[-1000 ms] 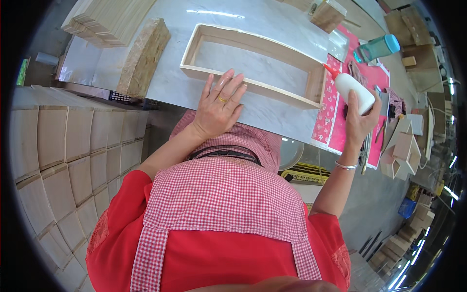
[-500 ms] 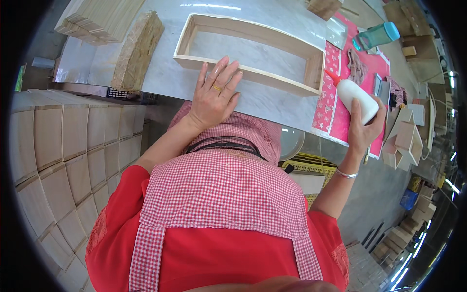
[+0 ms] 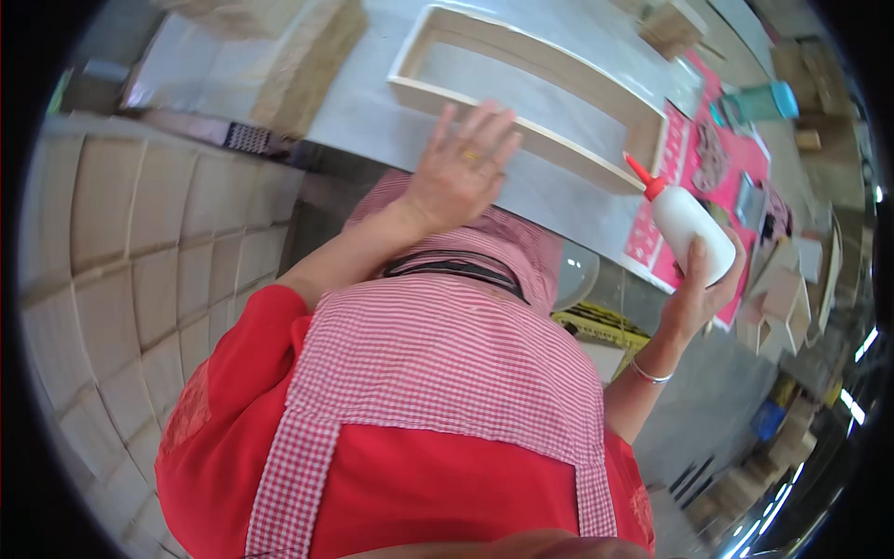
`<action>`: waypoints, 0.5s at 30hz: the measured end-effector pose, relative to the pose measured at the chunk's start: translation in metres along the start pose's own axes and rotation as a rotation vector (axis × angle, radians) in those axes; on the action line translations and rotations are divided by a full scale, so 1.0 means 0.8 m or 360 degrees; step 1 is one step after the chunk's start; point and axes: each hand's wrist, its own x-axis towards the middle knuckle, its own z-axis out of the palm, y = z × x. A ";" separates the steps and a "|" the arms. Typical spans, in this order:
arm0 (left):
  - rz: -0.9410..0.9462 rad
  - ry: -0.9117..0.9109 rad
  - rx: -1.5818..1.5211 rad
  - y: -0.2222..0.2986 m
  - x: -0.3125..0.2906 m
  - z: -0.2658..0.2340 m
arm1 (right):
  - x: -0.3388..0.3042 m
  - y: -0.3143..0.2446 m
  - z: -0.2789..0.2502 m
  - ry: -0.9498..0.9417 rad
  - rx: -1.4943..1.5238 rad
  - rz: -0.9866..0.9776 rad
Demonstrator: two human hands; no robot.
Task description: The person is assembling small wooden boxes by applying glue to the edges and using a pneumatic stapler to join the pieces together.
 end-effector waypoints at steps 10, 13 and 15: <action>0.0033 0.0052 0.0103 0.008 -0.014 0.006 | 0.001 -0.056 0.219 -0.0548 0.0266 -0.0237; 0.0035 0.0049 0.0096 0.007 -0.016 0.003 | 0.006 -0.060 0.243 -0.0639 0.0283 -0.0294; 0.0035 0.0063 0.0079 0.006 -0.017 0.002 | 0.008 -0.062 0.251 -0.0662 0.0262 -0.0301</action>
